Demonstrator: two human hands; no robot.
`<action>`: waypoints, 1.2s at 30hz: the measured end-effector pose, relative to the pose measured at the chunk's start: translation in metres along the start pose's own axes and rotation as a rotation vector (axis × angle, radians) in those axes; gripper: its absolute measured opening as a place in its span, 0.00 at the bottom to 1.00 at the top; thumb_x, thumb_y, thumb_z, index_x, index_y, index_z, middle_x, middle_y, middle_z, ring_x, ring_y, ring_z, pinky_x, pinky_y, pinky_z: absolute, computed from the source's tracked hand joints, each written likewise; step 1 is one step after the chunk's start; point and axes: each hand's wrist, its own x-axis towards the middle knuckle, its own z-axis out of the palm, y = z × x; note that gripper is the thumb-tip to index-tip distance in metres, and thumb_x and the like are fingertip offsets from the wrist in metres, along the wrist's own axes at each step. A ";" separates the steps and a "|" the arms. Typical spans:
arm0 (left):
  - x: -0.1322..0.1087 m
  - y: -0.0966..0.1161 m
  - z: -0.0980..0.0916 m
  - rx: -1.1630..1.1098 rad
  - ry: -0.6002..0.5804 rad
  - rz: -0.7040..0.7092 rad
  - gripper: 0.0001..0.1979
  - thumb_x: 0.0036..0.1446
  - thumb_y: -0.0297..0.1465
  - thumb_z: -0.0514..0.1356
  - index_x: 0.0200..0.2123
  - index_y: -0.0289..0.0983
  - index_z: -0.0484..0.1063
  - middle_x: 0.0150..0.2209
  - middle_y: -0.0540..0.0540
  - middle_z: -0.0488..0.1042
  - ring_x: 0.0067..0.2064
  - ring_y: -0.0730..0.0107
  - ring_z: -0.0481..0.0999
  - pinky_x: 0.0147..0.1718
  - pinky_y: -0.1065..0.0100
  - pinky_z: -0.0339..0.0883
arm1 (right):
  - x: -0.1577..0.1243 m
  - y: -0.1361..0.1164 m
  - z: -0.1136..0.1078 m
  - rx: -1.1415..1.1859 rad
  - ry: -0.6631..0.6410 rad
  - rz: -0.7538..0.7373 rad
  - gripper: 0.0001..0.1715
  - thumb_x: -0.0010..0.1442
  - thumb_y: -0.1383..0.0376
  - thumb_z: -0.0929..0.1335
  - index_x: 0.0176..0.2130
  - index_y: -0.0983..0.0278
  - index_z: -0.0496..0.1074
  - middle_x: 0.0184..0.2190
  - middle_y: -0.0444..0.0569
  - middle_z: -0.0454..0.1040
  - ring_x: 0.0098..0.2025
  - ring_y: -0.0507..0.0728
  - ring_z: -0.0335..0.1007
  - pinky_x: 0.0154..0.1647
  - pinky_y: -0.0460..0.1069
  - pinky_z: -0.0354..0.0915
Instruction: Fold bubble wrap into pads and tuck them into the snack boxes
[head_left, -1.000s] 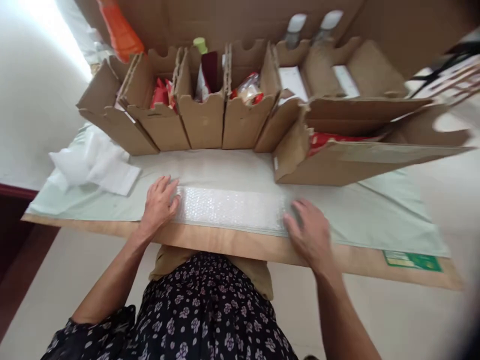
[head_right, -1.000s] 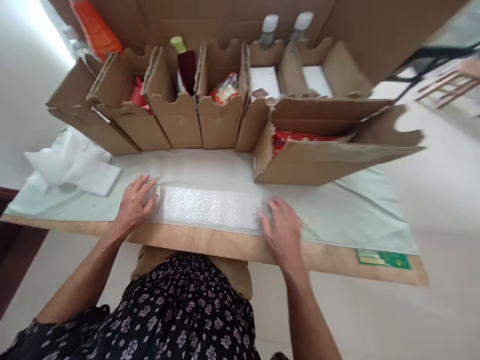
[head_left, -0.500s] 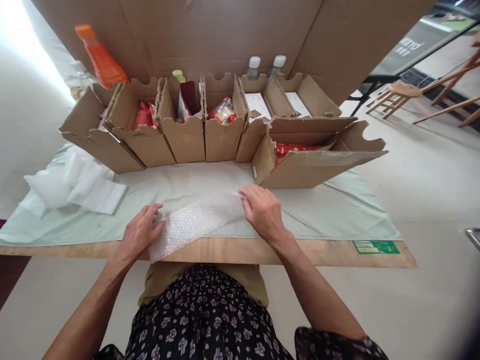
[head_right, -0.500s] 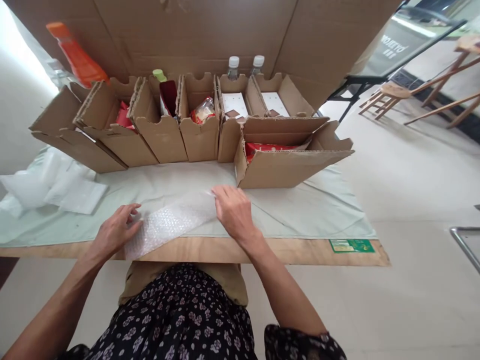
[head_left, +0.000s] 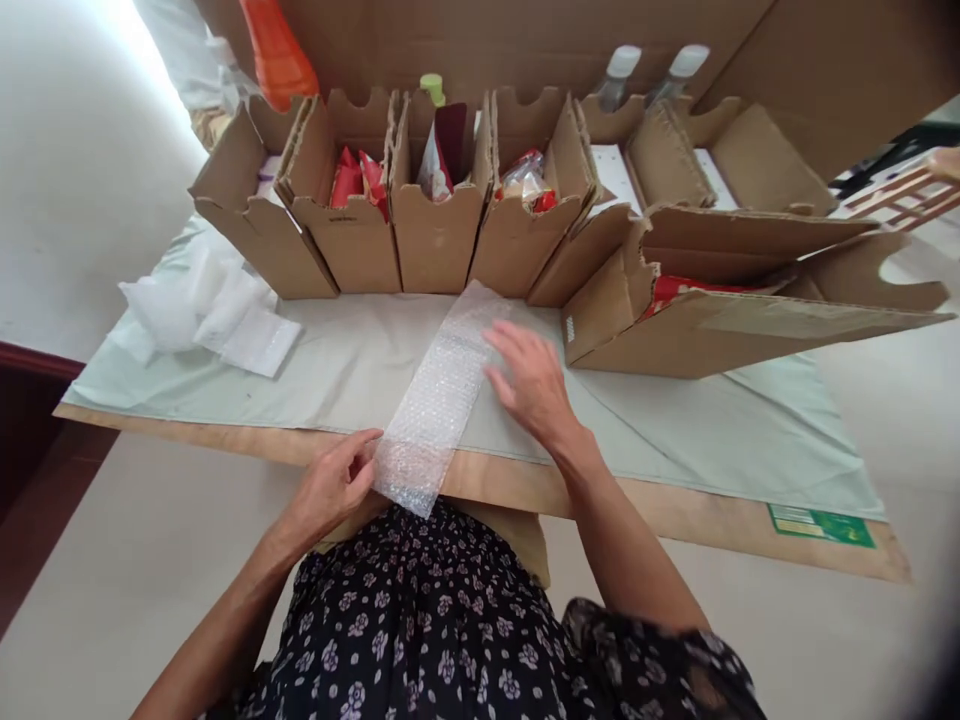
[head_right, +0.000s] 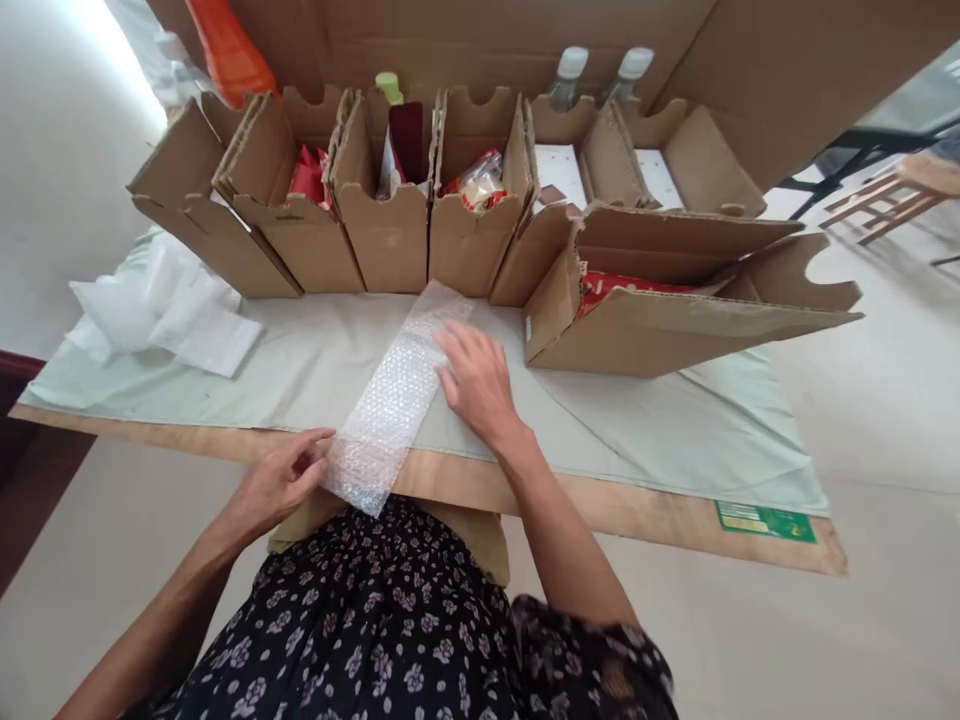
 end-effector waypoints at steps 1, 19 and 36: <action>-0.005 -0.005 -0.004 0.040 0.015 0.039 0.19 0.64 0.31 0.54 0.55 0.36 0.74 0.33 0.48 0.77 0.33 0.65 0.77 0.34 0.66 0.73 | -0.025 -0.008 -0.004 0.031 -0.074 -0.058 0.31 0.66 0.69 0.65 0.66 0.63 0.65 0.66 0.58 0.70 0.66 0.67 0.66 0.62 0.64 0.64; -0.012 -0.002 0.018 0.089 0.057 0.359 0.16 0.64 0.25 0.55 0.48 0.39 0.79 0.58 0.39 0.79 0.65 0.53 0.74 0.64 0.48 0.68 | -0.116 -0.095 0.016 0.657 0.111 0.161 0.13 0.70 0.71 0.65 0.46 0.61 0.79 0.41 0.49 0.84 0.45 0.56 0.81 0.50 0.54 0.75; 0.047 0.039 0.049 -0.167 0.112 -0.057 0.16 0.61 0.46 0.60 0.34 0.41 0.79 0.27 0.51 0.81 0.25 0.68 0.78 0.28 0.71 0.74 | -0.102 -0.062 0.016 0.509 0.124 0.406 0.32 0.66 0.70 0.68 0.67 0.62 0.64 0.33 0.44 0.80 0.33 0.55 0.77 0.40 0.51 0.76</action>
